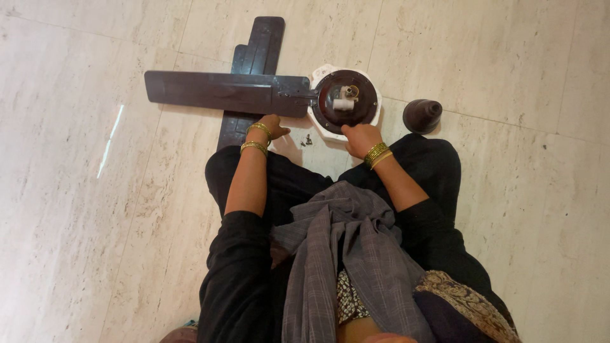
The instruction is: The person sits on the floor and assembles a ceiling fan by attaching blades to the motor housing. They use a screwdriver to tighten screws securing each blade to the central hub.
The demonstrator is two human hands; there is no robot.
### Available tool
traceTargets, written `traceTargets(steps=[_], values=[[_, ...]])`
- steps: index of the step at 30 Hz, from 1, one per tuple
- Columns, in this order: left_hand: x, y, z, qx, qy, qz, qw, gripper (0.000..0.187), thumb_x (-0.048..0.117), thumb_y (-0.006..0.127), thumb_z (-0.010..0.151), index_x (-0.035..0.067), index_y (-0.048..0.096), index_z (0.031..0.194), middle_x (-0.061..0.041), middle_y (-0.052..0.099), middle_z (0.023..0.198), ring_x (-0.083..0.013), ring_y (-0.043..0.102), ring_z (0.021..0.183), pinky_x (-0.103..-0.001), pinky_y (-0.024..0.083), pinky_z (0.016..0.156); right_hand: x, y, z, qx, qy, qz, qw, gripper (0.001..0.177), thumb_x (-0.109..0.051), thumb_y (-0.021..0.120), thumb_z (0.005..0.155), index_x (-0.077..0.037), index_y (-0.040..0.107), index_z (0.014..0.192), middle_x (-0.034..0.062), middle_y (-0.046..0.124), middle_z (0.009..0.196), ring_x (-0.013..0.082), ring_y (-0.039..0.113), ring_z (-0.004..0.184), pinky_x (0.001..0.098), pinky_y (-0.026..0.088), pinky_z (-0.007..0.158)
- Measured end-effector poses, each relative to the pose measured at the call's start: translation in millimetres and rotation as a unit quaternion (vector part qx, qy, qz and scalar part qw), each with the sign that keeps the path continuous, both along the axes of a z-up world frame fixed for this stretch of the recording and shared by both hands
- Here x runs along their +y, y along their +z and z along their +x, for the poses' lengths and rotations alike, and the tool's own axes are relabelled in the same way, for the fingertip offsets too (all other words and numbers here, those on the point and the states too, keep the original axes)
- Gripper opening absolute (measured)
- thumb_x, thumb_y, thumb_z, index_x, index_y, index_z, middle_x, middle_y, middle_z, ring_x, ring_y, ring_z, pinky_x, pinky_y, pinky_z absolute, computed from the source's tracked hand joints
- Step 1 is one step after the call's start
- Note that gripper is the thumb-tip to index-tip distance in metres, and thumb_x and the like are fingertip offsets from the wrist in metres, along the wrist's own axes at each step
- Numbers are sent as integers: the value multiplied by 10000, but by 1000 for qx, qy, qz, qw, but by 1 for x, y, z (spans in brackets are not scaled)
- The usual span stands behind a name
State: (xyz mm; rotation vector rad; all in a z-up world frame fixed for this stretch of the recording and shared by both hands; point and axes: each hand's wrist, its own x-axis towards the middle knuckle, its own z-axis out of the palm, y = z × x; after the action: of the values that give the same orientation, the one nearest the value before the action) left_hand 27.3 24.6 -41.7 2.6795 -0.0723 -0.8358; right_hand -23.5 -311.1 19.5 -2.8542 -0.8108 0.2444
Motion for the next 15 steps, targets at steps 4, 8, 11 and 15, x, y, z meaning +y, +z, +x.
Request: traceTargets(steps=[4, 8, 11, 15], values=[[-7, -18, 4, 13, 11, -32, 999, 700, 535, 731, 847, -17, 634, 1267, -248, 635, 1308, -393, 612, 1219, -462, 512, 1027, 13, -6, -11, -1, 15, 9, 1000, 225, -239, 697, 834, -94, 615, 984, 152, 703, 737, 377, 699, 689, 523, 547, 587], [-44, -31, 1, -7, -46, -132, 990, 772, 645, 652, 904, -79, 679, 1170, -299, 661, 1231, -399, 658, 1137, -457, 526, 994, 27, -11, -24, -37, 8, 29, 999, 164, -232, 668, 875, -103, 614, 959, 147, 692, 689, 364, 695, 632, 506, 542, 556], [-79, -41, -11, 80, 37, -276, 957, 751, 626, 628, 850, -50, 642, 1177, -264, 737, 1071, -352, 731, 1005, -432, 588, 854, 35, -10, -30, -44, -8, 40, 998, 152, -235, 648, 902, -104, 610, 968, 146, 684, 663, 360, 691, 598, 495, 539, 534], [-96, -46, -19, -31, 87, -335, 938, 753, 584, 622, 920, -40, 526, 1330, -222, 706, 1133, -294, 689, 1027, -395, 543, 881, 42, -9, -29, -44, -30, 80, 995, 183, -232, 646, 893, -93, 606, 1004, 150, 679, 642, 375, 680, 574, 512, 531, 507]])
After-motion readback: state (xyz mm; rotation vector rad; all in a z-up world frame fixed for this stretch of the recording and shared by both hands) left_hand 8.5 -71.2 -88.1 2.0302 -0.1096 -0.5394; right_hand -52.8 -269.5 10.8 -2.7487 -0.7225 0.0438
